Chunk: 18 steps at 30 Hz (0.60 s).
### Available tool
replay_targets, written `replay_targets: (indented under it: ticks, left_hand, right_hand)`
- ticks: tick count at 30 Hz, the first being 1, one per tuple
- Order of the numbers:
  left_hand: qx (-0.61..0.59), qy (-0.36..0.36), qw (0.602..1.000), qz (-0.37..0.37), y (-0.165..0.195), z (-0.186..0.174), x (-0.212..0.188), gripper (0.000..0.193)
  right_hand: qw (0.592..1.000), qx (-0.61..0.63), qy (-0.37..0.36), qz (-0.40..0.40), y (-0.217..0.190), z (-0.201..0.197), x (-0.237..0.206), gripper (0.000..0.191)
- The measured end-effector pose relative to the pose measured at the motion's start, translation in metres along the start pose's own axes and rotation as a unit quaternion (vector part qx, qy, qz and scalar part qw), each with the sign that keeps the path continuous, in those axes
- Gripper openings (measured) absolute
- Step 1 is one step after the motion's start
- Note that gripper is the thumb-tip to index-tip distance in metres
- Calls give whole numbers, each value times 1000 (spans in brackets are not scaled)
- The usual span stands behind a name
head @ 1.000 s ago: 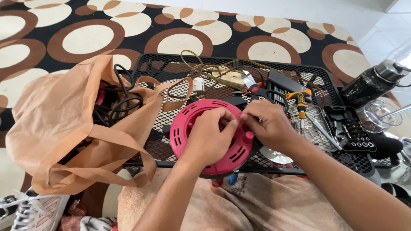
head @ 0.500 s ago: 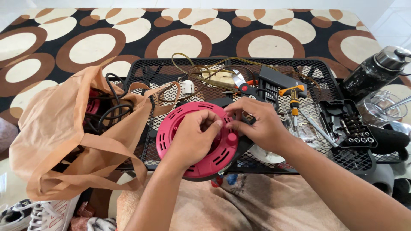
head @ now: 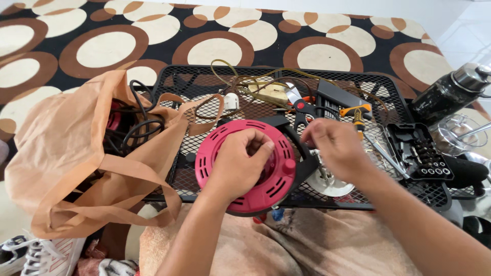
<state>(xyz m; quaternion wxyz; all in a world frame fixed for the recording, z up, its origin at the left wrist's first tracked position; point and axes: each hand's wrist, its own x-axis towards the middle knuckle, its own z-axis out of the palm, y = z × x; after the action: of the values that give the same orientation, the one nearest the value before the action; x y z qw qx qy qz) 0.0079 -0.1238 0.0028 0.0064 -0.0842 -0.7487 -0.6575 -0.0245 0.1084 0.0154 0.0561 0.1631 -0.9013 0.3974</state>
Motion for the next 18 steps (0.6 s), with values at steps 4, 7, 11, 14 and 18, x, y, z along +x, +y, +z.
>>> replay_targets:
  ticks: [4,7,11,14,18]
  left_hand:
    - [-27,7,999,-16,1,1,0,17]
    - [-100,6,994,-48,3,3,-1,21]
    - [-111,19,993,-41,7,6,-4,21]
    - [-62,38,997,-28,11,7,-4,19]
    - [-29,64,998,1,15,6,-4,17]
  right_hand:
    - [993,-118,-3,19,0,-39,-12,24]
    - [982,-161,-33,92,-4,-53,-27,26]
    - [974,-213,-51,64,-5,-54,-42,29]
    - [977,-205,-36,43,1,-54,-40,22]
    - [972,-226,-52,38,13,-65,-22,23]
